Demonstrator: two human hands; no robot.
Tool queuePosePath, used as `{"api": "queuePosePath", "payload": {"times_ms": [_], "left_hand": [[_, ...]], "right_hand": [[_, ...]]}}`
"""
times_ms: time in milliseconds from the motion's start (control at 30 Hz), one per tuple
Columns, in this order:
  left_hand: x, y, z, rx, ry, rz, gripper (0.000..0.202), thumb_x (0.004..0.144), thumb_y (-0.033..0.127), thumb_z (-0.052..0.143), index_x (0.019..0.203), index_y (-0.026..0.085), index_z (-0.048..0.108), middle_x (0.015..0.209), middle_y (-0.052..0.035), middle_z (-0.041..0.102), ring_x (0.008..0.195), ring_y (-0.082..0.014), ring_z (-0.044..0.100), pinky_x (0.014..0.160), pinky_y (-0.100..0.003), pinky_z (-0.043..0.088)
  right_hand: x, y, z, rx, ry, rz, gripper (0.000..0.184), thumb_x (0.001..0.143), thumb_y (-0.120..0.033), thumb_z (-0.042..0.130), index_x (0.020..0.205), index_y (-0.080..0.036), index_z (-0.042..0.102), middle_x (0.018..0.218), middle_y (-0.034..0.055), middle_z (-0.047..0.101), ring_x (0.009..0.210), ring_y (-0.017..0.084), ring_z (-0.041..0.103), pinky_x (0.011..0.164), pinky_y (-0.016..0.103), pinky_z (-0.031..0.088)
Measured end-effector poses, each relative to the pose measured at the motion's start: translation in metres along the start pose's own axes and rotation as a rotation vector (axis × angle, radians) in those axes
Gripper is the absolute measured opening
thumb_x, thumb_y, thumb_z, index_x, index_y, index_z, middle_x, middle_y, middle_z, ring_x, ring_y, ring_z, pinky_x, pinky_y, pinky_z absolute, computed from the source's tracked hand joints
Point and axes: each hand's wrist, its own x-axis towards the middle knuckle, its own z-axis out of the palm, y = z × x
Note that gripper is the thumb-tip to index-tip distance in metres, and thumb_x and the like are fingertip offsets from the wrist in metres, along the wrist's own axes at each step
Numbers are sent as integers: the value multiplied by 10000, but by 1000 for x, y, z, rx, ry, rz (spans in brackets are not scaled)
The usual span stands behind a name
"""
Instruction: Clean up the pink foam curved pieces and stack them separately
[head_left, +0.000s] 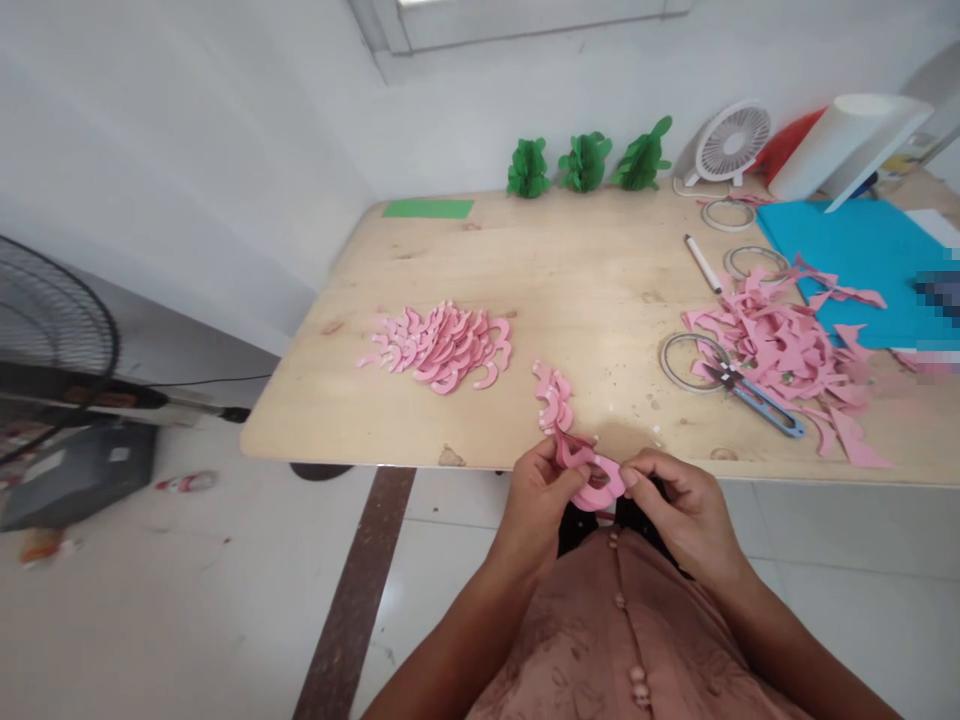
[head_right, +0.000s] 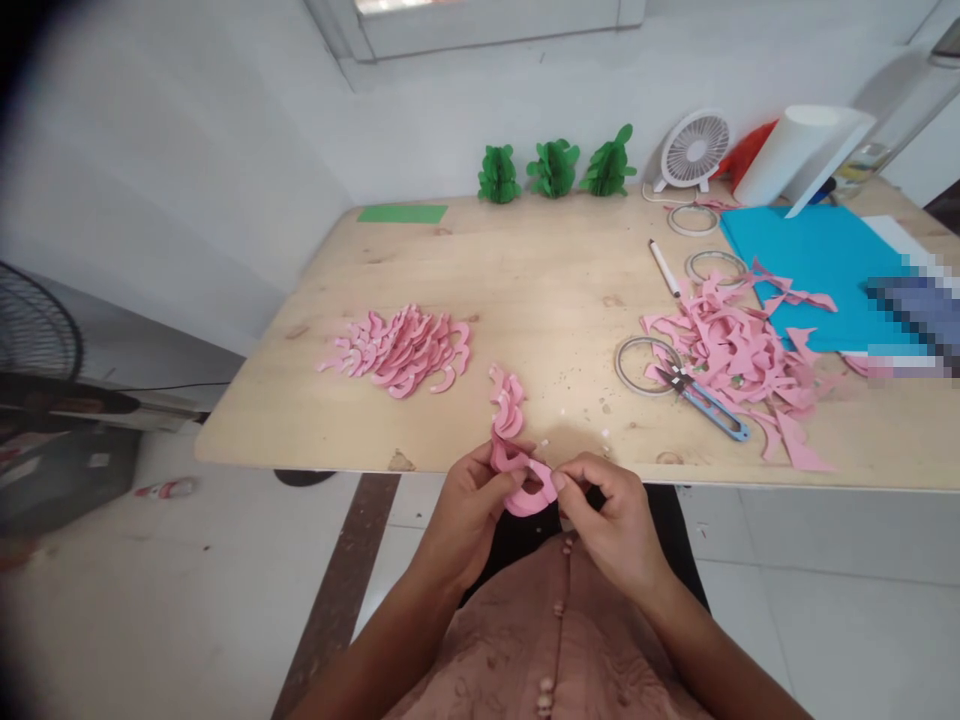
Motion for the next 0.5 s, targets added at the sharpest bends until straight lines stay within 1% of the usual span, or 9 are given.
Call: {"api": "queuePosePath", "payload": {"times_ms": [100,233,500], "left_hand": [[-2,-1,4,-53,13,20,215,650,103,670,863,132,667,692,-2,648,643,-105,579,661,-212,442],[-4,-1,9,-89,33,40,162,686,125,656,848,132,648,662,9,618,621,-96,561,634,-201,434],[-7,-6,16,-27,124,118,79,695,136,642,757,145,594,619,27,579,579,-88,531,612,-199,431]], "right_hand": [[0,1,1,-7,-4,2,245,889,-299,526,687,-183,603,643,-2,574,615,142,526,605,257,402],[0,3,1,-7,0,10,236,881,-297,534,689,-183,613,652,3,590,619,144,535,608,257,408],[2,3,2,-18,1,-4,236,882,-285,529,690,-179,616,648,8,602,620,146,552,604,255,430]]}}
